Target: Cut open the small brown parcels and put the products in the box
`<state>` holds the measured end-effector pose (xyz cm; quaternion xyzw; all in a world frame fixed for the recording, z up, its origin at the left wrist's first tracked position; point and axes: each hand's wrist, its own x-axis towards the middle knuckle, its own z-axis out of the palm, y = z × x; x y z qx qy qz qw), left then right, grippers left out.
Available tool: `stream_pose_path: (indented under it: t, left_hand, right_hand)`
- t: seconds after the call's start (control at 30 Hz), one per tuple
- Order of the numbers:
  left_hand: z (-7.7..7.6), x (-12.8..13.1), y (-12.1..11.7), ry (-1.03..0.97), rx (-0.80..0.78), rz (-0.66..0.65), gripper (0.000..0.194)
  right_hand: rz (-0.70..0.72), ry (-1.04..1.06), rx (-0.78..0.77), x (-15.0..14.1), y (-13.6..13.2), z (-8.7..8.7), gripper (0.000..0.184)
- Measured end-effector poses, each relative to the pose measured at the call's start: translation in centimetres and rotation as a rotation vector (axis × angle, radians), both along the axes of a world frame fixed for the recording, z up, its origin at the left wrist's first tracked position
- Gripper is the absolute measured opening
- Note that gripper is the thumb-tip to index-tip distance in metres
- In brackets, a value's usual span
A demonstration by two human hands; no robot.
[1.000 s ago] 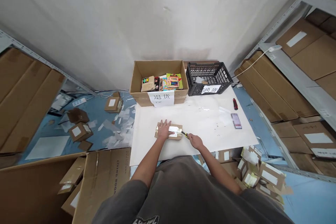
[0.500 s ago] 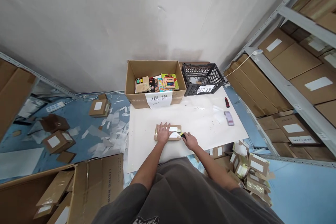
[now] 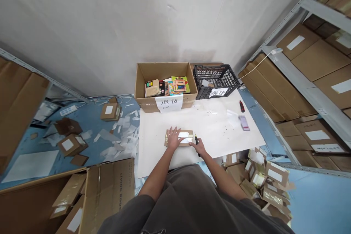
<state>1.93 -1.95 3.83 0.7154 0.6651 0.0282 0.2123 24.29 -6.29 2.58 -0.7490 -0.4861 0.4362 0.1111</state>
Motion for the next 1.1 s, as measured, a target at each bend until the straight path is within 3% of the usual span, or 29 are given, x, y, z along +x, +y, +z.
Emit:
stream_pose_path:
  t: [0.13, 0.23, 0.4, 0.5, 0.6, 0.67, 0.73, 0.83, 0.9, 0.97, 1.1]
  left_hand:
    - [1.7, -0.2, -0.3, 0.020, -0.041, 0.084, 0.075]
    - [2.9, -0.4, -1.8, 0.066, -0.085, 0.200, 0.064]
    - [3.4, 0.5, -5.3, 0.085, -0.226, 0.234, 0.060]
    - [3.4, 0.9, -5.5, 0.110, -0.156, 0.181, 0.064]
    - [3.6, 0.2, -4.0, 0.106, -0.108, -0.124, 0.080]
    - [3.7, -0.3, -2.7, 0.086, -0.160, -0.375, 0.089]
    - [3.8, -0.7, -1.7, 0.088, -0.209, -0.498, 0.087]
    - [3.7, -0.5, -0.9, 0.110, -0.221, -0.504, 0.086]
    - [3.7, 0.0, -1.1, 0.128, -0.204, -0.485, 0.087]
    - [3.7, 0.6, -1.5, 0.162, -0.158, -0.457, 0.081]
    - [4.0, 1.4, -2.3, 0.258, -0.080, -0.323, 0.059]
  right_hand:
    - [-0.075, 0.048, 0.013, -1.8, 1.2, -1.2, 0.062]
    - [-0.089, -0.035, 0.030, -2.2, 4.5, -1.2, 0.064]
    - [0.076, -0.101, 0.064, -5.2, 12.6, 0.9, 0.064]
    - [0.173, -0.097, 0.059, -5.6, 15.3, 2.1, 0.067]
    - [0.143, -0.038, 0.077, -3.4, 13.8, 1.9, 0.066]
    - [0.116, 0.028, 0.078, -1.6, 10.5, 0.8, 0.065]
    - [0.133, 0.077, 0.011, -0.2, 6.2, -0.7, 0.064]
    - [0.102, 0.093, -0.062, 0.5, 1.4, -2.6, 0.054]
    - [0.073, 0.086, -0.053, 0.1, 0.6, -2.9, 0.052]
    - [0.104, 0.068, -0.011, -0.5, 1.8, -2.5, 0.055]
    - [0.222, 0.017, 0.022, -1.9, 6.6, -1.1, 0.062]
